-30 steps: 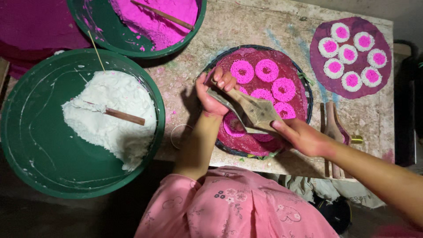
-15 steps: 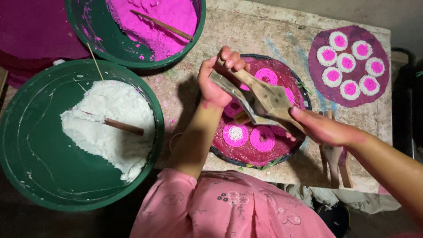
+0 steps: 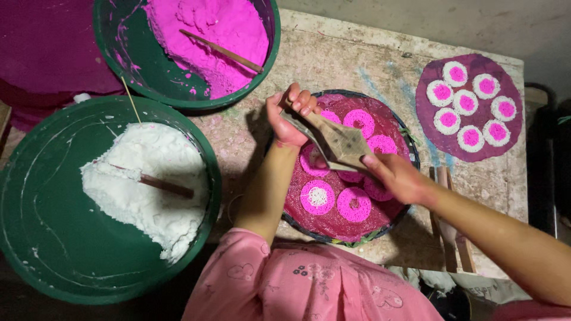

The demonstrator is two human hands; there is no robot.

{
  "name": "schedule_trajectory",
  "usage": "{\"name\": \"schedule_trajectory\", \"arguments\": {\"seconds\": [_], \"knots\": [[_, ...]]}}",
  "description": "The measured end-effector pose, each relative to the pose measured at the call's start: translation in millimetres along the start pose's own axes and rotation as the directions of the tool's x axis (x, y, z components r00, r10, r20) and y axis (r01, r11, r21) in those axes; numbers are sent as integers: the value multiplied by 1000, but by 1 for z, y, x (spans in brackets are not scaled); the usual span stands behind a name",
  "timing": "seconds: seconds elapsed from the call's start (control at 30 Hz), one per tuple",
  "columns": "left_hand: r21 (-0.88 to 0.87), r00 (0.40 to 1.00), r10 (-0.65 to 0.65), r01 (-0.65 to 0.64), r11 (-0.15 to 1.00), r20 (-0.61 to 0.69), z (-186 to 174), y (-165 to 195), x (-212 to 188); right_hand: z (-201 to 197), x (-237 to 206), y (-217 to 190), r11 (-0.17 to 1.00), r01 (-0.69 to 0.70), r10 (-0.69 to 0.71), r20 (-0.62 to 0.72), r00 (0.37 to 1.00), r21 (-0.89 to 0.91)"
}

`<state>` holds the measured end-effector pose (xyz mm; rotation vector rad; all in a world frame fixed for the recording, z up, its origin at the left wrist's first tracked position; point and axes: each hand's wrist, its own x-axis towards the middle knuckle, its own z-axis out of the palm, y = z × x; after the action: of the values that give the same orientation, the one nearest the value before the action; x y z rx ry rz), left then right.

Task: The person uses a wooden mold to scoop white powder and press it into a pink base on a round tray, forming small ring-shaped decorative cakes. They repeat this process, arranging the finished pieces on the tray and a nearby mat.

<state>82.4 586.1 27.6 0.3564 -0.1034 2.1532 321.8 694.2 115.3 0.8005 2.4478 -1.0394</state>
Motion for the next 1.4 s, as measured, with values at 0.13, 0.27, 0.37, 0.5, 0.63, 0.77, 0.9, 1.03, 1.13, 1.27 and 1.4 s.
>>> {"name": "schedule_trajectory", "arguments": {"seconds": [0.13, 0.27, 0.37, 0.5, 0.63, 0.77, 0.9, 1.03, 1.13, 1.27, 1.4], "knots": [[23, 996, -2, 0, 1000, 84, 6, 6, 11, 6, 15, 10, 996, 5, -13, -91, 996, -92], [184, 995, -22, 3, 983, 100, 38, 14, 21, 7, 22, 21, 947, 135, -141, -1, 990, 291], [324, 1000, -29, 27, 946, 2, 60, 4, 33, -19, 22, 29, 771, 115, -260, 145, 955, 626], [91, 996, -93, 93, 991, -7, 58, -14, 54, -61, 26, 28, 839, -54, -82, 224, 971, 541], [-4, 999, -53, 53, 999, -5, 29, -23, 76, -67, 39, 15, 992, -61, 65, -32, 997, 110], [48, 999, -42, 42, 998, 7, 8, -16, 92, -52, 54, -1, 998, 31, -21, -183, 983, 53], [58, 999, -41, 41, 997, -7, -2, -12, 91, -44, 58, -5, 999, 29, -25, -195, 980, 18], [40, 996, -14, 17, 999, -89, 4, -19, 90, -53, 58, 0, 994, 111, -111, -171, 979, -10], [49, 999, -9, 11, 999, -41, 18, -18, 98, -54, 63, 3, 993, 117, -115, -264, 958, -11], [82, 991, -44, 55, 995, -127, 37, -11, 98, -46, 62, -1, 989, 108, -83, -231, 970, 99], [483, 853, -167, 429, 764, -494, 31, -7, 75, -48, 49, -1, 922, 349, -304, -246, 921, 169]]}}
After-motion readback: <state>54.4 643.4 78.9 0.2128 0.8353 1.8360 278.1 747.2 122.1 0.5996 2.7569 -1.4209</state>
